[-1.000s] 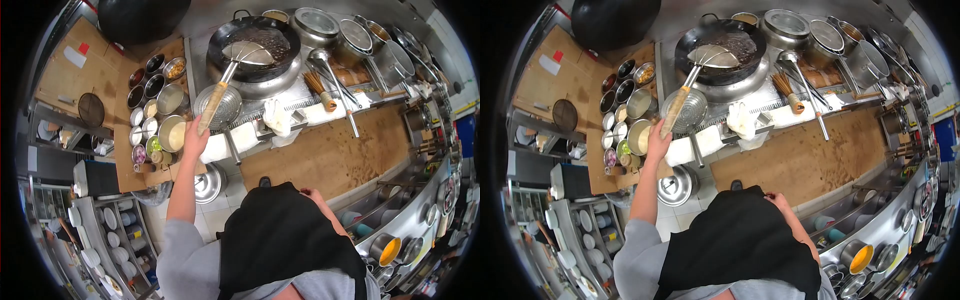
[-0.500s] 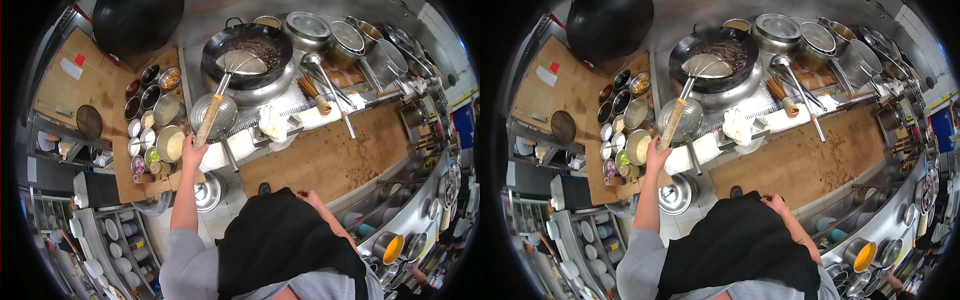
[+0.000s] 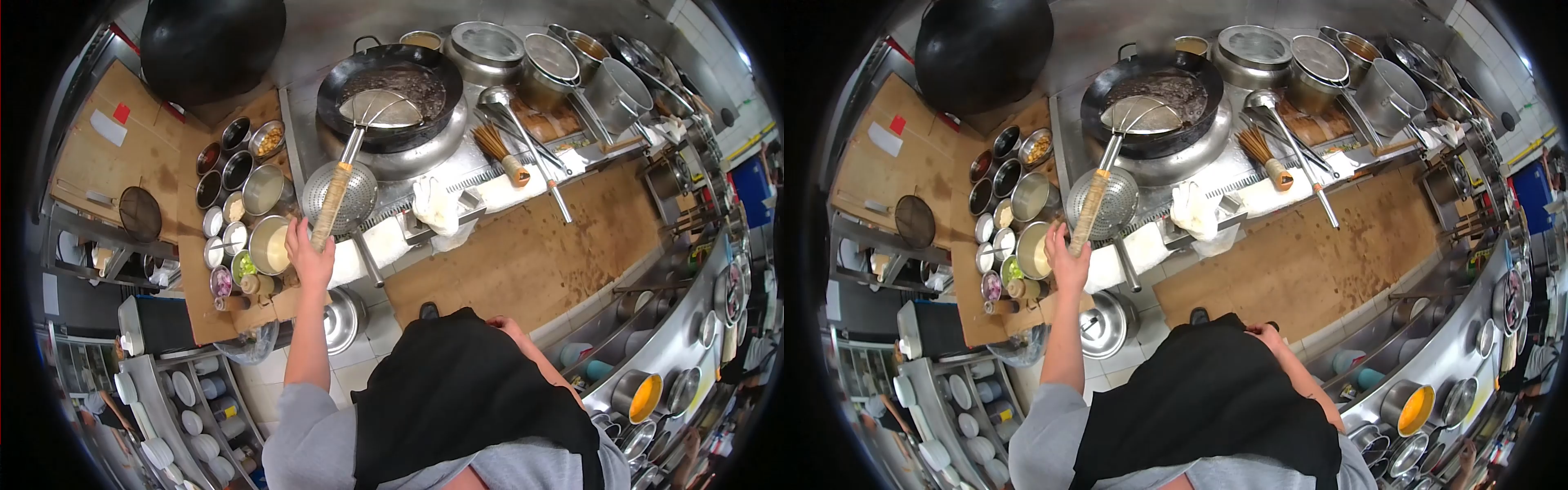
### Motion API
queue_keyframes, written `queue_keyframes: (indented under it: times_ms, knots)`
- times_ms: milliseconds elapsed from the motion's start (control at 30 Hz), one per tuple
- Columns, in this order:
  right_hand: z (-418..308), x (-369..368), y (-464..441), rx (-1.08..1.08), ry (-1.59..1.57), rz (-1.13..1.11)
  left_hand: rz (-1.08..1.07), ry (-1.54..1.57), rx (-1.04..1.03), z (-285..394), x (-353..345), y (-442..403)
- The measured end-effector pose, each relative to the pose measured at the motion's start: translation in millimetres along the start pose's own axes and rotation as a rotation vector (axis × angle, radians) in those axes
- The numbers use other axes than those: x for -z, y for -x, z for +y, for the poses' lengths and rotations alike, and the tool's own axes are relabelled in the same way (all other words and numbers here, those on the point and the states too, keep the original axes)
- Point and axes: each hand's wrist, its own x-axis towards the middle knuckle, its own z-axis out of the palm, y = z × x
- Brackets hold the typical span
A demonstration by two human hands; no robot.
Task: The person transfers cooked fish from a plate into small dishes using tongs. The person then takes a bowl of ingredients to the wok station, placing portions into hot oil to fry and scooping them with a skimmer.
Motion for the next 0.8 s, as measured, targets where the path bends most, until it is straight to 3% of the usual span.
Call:
queue_keyframes:
  times_ms: [133,233,267,333,367,467,600,800]
  knots:
    - [11,3,6,0.004,0.073,0.084,0.039,0.116,-0.163,51,-4,15]
    - [33,17,4,0.11,0.182,0.176,-0.134,0.284,-0.287,92,-25,42]
    - [63,24,-7,0.159,0.14,0.218,-0.157,0.532,-0.305,112,-39,56]
    - [40,66,27,-0.069,-0.184,0.255,-0.284,0.489,-0.424,136,-66,82]
    - [40,86,41,-0.076,-0.417,0.465,-0.402,0.55,-0.407,153,-73,95]
    - [43,169,77,0.006,-1.106,0.819,-0.735,0.822,-0.23,181,-93,126]
    - [92,300,118,0.35,-1.472,1.057,-0.886,0.805,-0.258,226,-109,135]
    - [182,512,193,0.498,-1.651,1.48,-0.959,0.706,-0.285,328,-172,143]
